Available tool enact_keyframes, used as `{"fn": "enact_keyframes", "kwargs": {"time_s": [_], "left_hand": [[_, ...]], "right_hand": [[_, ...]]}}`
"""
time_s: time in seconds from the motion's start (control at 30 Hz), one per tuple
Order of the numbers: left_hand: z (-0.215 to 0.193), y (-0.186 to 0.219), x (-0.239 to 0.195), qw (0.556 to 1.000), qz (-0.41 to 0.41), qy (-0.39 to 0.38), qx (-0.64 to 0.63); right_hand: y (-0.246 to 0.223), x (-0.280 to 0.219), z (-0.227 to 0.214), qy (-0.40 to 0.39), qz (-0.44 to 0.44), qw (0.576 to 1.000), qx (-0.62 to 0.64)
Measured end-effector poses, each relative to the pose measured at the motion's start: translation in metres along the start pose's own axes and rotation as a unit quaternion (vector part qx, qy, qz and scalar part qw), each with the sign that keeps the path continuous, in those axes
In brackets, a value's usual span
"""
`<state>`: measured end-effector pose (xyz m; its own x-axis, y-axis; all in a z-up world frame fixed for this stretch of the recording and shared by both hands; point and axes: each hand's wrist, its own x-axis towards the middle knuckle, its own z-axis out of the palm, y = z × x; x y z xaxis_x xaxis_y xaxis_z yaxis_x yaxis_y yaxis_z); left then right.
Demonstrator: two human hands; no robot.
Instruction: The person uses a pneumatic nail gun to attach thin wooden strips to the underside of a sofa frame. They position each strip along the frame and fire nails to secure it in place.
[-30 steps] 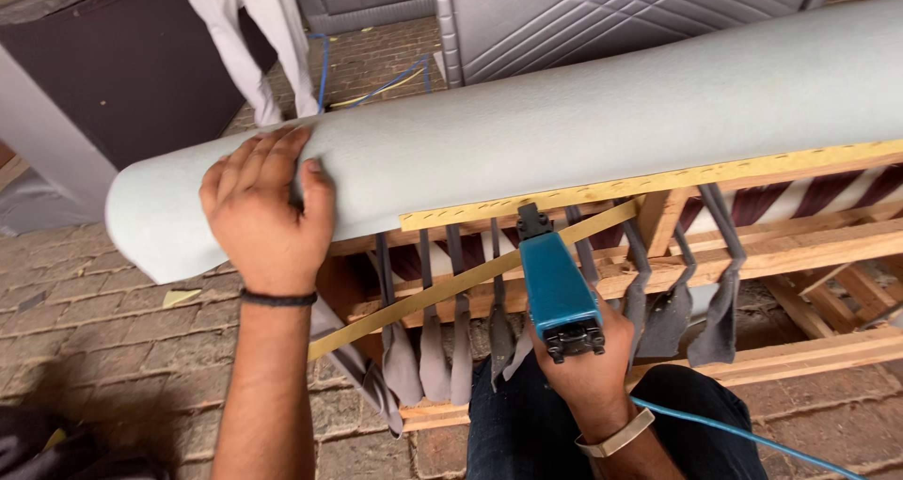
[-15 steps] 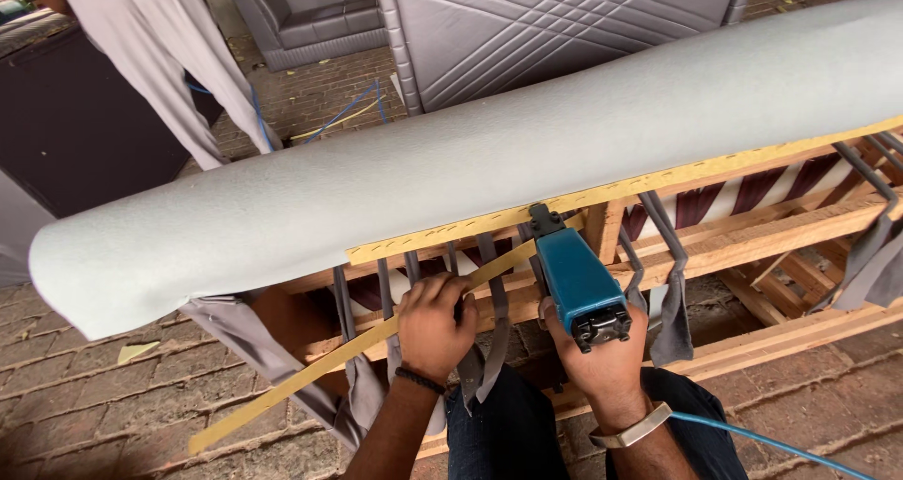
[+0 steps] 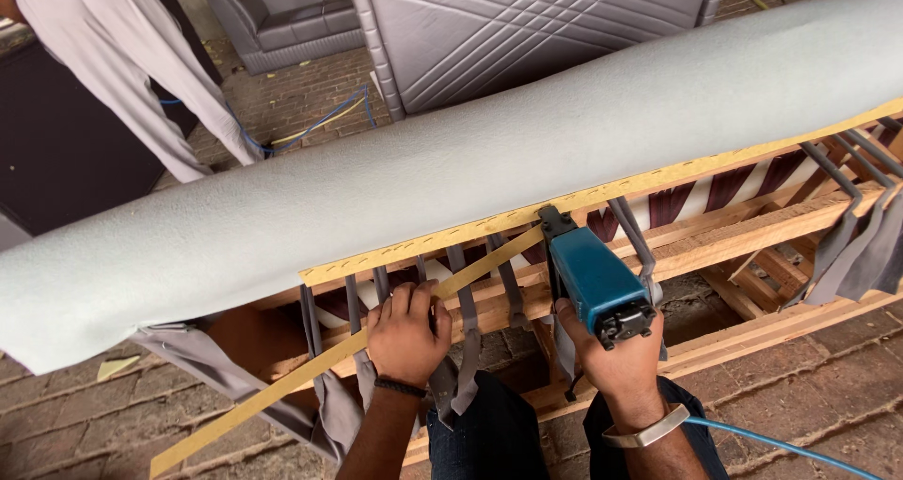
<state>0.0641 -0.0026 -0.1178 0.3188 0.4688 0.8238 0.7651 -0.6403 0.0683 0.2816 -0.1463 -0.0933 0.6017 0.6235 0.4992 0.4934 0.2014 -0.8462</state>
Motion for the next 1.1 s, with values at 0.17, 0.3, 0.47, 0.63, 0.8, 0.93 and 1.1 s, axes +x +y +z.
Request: {"fn": "enact_keyframes", "kwargs": {"time_s": [0.17,0.3,0.47,0.63,0.8,0.93,1.1], "left_hand": [[-0.001,0.002,0.0,1.0,-0.013,-0.005,-0.002],[-0.002,0.003,-0.003,1.0,-0.018,-0.011,0.006],[0.003,0.005,0.0,0.999,-0.02,-0.011,0.028],[0.008,0.008,-0.003,0.999,-0.008,0.013,0.034],[0.006,0.006,-0.001,0.997,-0.038,-0.042,0.049],[0.004,0.009,-0.003,0.997,-0.033,-0.045,0.046],[0.01,0.008,0.002,0.992,-0.068,-0.09,0.064]], "right_hand": [[0.014,0.004,-0.012,-0.066,0.024,0.997,0.021],[0.028,0.017,-0.015,-0.134,0.065,0.988,-0.031],[0.035,0.032,-0.013,-0.156,0.046,0.985,-0.063],[0.039,0.042,-0.025,-0.206,0.05,0.976,-0.043],[0.026,0.051,-0.034,-0.252,0.074,0.964,-0.038],[0.006,0.054,-0.038,-0.292,0.067,0.953,-0.047],[-0.008,0.052,-0.031,-0.308,-0.004,0.951,0.006]]}}
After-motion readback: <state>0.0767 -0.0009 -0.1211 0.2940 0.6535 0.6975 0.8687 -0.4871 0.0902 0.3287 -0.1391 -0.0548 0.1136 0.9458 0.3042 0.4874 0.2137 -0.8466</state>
